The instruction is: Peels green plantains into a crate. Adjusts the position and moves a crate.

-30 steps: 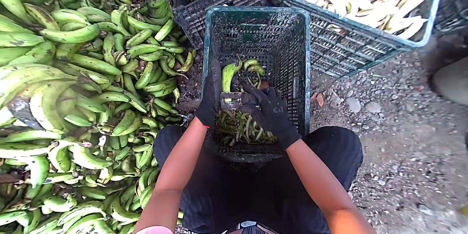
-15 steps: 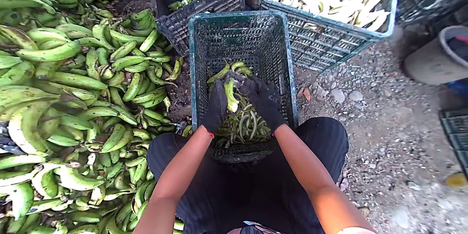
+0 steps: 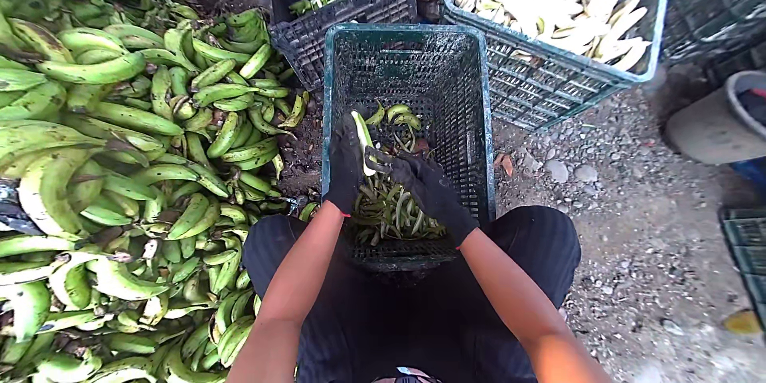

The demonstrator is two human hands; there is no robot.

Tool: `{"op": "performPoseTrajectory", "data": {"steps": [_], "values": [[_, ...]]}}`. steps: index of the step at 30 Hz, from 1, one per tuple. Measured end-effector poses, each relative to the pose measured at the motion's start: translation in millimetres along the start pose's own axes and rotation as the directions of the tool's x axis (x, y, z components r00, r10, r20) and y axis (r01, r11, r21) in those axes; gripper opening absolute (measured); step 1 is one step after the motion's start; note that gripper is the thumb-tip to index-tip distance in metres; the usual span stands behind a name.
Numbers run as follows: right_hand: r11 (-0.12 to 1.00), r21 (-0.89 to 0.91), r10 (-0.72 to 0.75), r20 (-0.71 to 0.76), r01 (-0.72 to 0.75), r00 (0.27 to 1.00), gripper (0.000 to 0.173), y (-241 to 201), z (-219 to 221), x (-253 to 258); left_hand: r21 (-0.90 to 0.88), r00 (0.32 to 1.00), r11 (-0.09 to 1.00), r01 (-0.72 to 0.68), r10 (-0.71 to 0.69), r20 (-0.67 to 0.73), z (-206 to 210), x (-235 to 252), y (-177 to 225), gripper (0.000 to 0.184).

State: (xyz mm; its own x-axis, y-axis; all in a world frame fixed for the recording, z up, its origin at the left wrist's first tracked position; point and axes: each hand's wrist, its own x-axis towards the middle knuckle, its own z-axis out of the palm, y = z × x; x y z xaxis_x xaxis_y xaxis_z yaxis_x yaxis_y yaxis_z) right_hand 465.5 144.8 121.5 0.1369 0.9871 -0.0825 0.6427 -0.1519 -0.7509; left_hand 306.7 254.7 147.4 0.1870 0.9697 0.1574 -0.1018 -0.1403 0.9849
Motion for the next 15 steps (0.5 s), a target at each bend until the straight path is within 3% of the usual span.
{"op": "performPoseTrajectory", "data": {"steps": [3, 7, 9, 12, 15], "values": [[0.998, -0.05, 0.023, -0.007, -0.024, 1.0, 0.058, -8, -4, -4, 0.011, 0.997, 0.998, -0.055, 0.054, 0.056, -5, 1, -2, 0.059], [0.967, -0.071, 0.232, -0.151, -0.244, 0.961, 0.055, -5, -14, 22, 0.154, 0.922, 0.969, 0.192, -0.232, 0.31, 13, -21, -3, 0.052], [0.962, 0.02, 0.271, -0.212, -0.273, 0.939, 0.059, 3, -22, 30, 0.286, 0.875, 0.918, 0.276, -0.363, 0.32, 20, -33, 1, 0.053], [0.986, 0.08, 0.159, -0.195, -0.146, 0.968, 0.07, 3, -24, 24, 0.14, 0.96, 0.964, 0.227, -0.246, 0.136, 18, -25, -4, 0.055], [0.996, 0.059, 0.065, -0.083, -0.06, 0.994, 0.067, -6, -9, 7, -0.102, 0.998, 0.994, 0.032, -0.036, -0.042, 11, -7, -6, 0.056]]}}
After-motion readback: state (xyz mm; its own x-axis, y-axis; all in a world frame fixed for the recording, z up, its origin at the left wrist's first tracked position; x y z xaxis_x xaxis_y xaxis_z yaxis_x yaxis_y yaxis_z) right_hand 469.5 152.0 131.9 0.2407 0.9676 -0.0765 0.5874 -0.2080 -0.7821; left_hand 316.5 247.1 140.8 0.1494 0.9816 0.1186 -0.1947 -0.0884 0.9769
